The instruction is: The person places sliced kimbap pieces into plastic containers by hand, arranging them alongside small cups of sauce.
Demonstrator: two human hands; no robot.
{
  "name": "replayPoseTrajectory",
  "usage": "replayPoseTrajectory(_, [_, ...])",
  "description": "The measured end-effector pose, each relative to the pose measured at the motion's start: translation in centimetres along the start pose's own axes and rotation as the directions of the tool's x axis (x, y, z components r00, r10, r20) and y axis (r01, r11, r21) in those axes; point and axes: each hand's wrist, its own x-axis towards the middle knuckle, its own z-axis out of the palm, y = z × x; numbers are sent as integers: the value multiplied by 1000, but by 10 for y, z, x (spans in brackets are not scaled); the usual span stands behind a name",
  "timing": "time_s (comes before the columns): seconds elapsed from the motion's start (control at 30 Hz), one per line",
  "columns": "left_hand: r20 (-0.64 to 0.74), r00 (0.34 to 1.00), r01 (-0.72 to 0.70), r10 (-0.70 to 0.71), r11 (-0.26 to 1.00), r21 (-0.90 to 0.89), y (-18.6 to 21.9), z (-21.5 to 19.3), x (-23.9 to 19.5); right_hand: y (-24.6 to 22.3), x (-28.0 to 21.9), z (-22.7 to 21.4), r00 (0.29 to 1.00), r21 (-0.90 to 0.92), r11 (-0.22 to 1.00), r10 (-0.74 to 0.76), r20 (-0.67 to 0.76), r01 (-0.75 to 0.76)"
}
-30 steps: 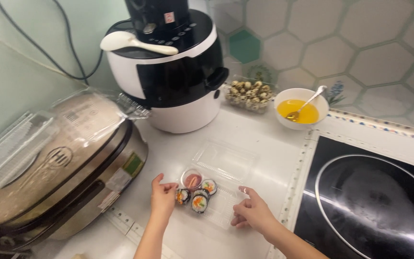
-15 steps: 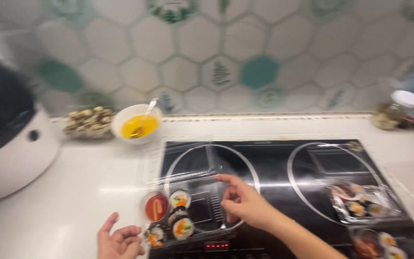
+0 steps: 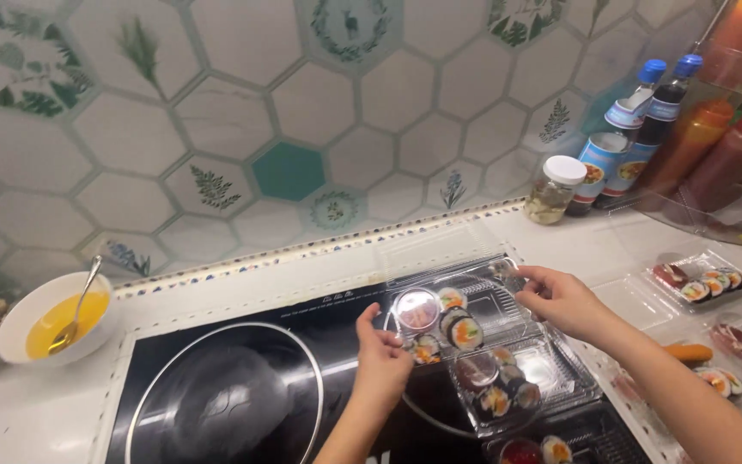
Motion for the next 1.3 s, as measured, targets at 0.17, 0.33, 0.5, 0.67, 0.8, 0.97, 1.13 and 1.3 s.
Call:
replayPoseTrajectory(0.17, [43, 983, 171, -180, 972, 159, 42, 47, 21, 49, 53, -25, 996, -82, 993, 87, -27, -89])
replayPoseTrajectory(0.33, [37, 964, 251, -264, 946, 204, 34, 66, 40, 78, 85, -24, 993, -239, 964, 111, -29, -115])
replayPoseTrajectory(0.5, [15, 966, 249, -257, 948, 199, 14, 72, 55, 105, 111, -19, 996, -299, 950, 76, -55, -89])
replayPoseTrajectory(0.67, [58, 945, 296, -322, 917, 267, 28, 69, 50, 92, 102, -11, 984, -404, 898, 157, -81, -176])
replayPoseTrajectory(0.8, [48, 952, 265, -301, 897, 354, 30, 61, 41, 83, 87, -2, 985, -494, 856, 91, -148, -154])
replayPoseTrajectory(0.97, [34, 998, 34, -49, 941, 336, 22, 42, 14, 42, 46, 37, 974, -489, 868, -177, -138, 89])
replayPoseTrajectory(1.13, [-44, 984, -163, 171, 974, 156, 20, -19, -56, 14, 7, 109, 902, -348, 852, -430, -37, 391])
replayPoseTrajectory(1.3, [-163, 981, -78, 105, 983, 166, 7, -80, -128, -45, -21, 101, 987, -214, 977, -15, -161, -20])
